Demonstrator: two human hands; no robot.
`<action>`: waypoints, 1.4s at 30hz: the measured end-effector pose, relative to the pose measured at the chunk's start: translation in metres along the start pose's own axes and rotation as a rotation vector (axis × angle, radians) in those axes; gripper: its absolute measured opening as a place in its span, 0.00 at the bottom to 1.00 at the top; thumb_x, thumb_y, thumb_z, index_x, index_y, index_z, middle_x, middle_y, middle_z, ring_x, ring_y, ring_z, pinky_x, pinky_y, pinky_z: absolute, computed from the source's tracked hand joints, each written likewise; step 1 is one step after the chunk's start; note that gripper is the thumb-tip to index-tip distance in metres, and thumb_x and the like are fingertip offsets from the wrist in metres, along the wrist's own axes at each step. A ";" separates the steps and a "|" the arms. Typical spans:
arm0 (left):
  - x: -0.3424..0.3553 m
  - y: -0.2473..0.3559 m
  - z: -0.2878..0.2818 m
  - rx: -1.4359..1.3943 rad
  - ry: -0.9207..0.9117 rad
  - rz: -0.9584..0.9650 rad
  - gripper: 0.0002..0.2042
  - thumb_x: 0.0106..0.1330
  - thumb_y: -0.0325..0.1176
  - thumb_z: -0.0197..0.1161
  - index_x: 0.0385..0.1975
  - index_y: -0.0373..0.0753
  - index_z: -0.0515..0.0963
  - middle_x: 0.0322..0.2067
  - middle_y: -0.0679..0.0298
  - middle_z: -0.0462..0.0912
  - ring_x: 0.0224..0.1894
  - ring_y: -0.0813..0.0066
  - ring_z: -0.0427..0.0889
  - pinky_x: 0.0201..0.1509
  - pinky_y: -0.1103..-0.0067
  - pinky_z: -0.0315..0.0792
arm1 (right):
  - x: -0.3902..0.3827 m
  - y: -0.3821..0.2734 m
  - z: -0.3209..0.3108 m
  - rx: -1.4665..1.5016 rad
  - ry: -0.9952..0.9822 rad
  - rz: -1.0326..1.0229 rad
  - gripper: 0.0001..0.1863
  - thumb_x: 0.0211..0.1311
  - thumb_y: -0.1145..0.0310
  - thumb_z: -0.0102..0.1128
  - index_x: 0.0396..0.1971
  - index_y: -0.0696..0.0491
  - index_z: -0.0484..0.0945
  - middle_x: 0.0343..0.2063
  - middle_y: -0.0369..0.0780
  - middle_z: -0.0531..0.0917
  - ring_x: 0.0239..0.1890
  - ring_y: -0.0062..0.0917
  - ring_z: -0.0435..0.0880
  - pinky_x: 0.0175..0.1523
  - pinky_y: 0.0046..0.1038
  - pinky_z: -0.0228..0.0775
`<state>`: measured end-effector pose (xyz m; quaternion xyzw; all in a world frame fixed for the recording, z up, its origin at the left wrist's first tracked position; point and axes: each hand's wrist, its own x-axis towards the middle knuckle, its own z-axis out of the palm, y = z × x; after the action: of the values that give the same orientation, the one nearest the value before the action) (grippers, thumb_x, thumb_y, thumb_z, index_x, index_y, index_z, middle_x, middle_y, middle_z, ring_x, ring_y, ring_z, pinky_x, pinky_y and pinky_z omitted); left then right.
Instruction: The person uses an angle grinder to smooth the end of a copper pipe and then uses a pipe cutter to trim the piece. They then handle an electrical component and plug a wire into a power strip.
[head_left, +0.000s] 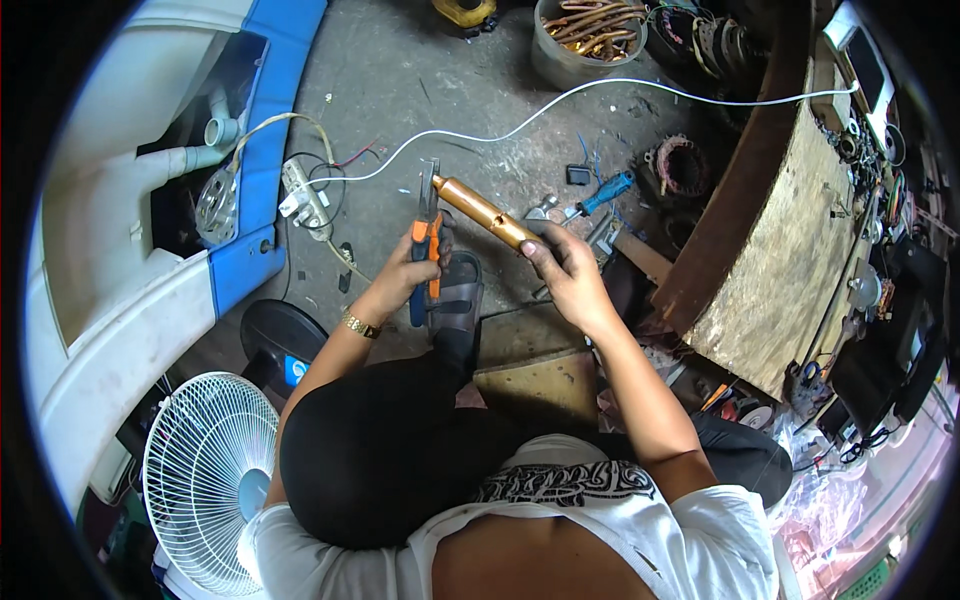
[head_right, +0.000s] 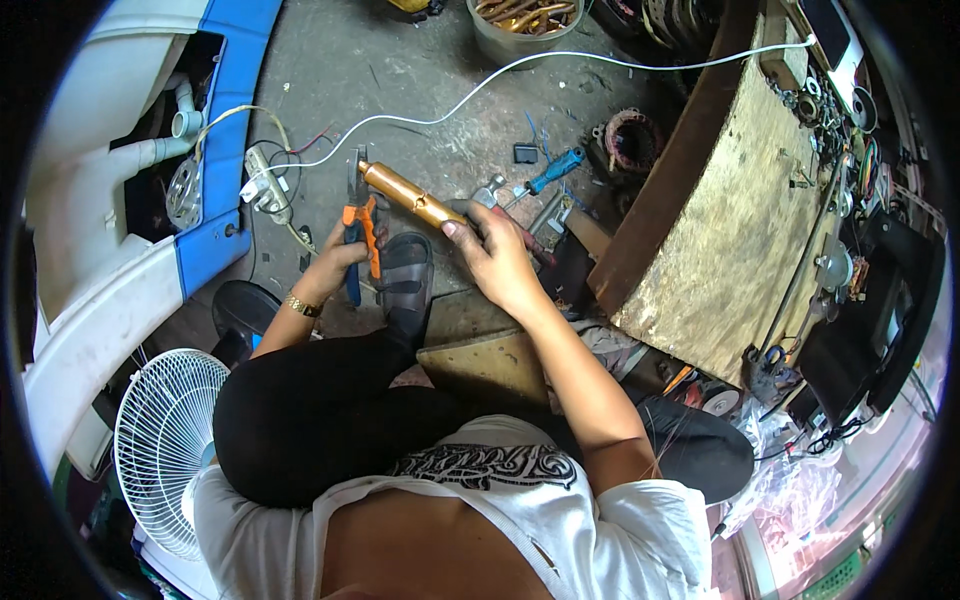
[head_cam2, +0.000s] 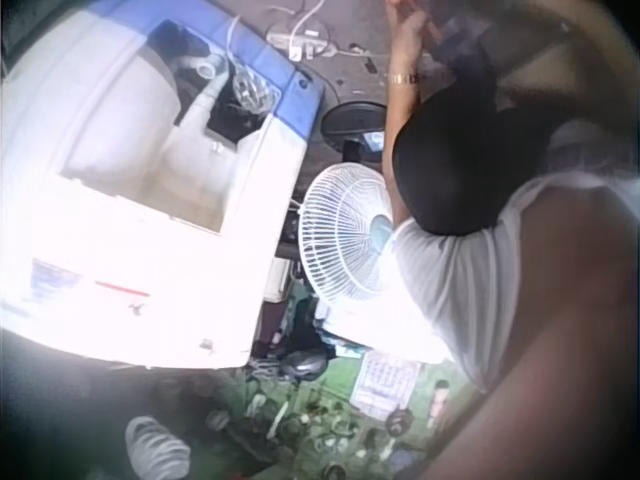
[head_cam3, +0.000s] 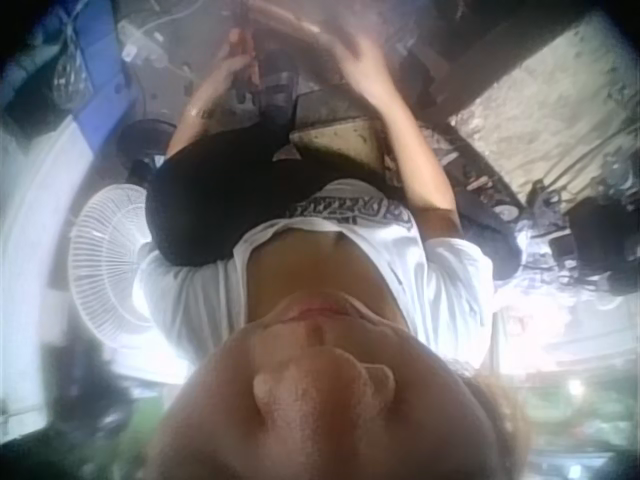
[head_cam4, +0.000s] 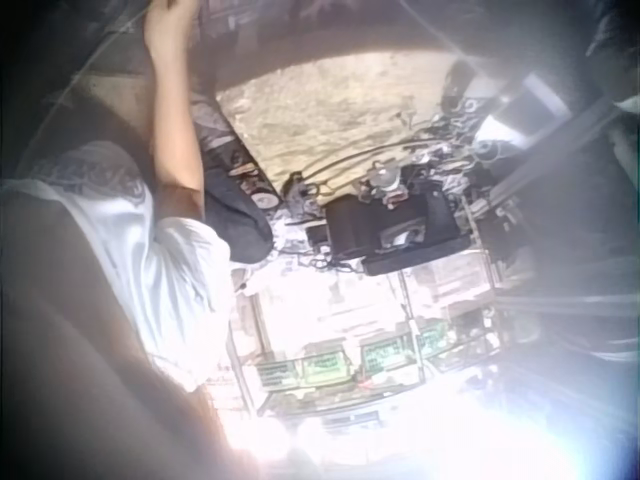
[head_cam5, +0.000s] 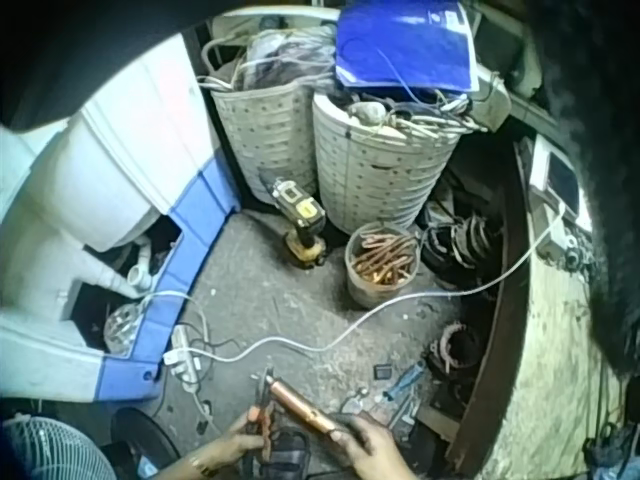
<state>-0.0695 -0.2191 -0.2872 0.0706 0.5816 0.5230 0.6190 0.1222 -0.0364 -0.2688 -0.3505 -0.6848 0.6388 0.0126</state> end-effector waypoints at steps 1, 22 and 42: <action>-0.005 0.007 0.005 0.014 0.022 0.007 0.36 0.54 0.20 0.57 0.68 0.39 0.60 0.41 0.69 0.72 0.43 0.78 0.73 0.52 0.79 0.70 | -0.003 -0.009 -0.002 0.059 0.004 -0.007 0.14 0.67 0.66 0.62 0.44 0.61 0.78 0.28 0.47 0.80 0.32 0.28 0.77 0.41 0.31 0.69; -0.029 0.029 0.016 -0.053 -0.049 0.140 0.33 0.49 0.21 0.57 0.61 0.36 0.63 0.41 0.66 0.70 0.44 0.76 0.71 0.51 0.78 0.70 | -0.030 -0.052 -0.005 -0.112 0.119 -0.279 0.20 0.52 0.65 0.76 0.41 0.58 0.79 0.25 0.42 0.80 0.25 0.29 0.79 0.35 0.29 0.72; -0.023 0.007 0.013 -0.127 -0.114 0.048 0.26 0.51 0.25 0.55 0.55 0.35 0.69 0.42 0.63 0.76 0.40 0.78 0.74 0.43 0.82 0.69 | -0.035 -0.070 -0.012 -0.190 0.244 -0.336 0.19 0.43 0.67 0.77 0.25 0.57 0.72 0.21 0.42 0.73 0.24 0.37 0.76 0.31 0.33 0.67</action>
<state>-0.0585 -0.2263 -0.2631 0.0748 0.5095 0.5685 0.6416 0.1219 -0.0394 -0.1895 -0.3058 -0.7840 0.5132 0.1685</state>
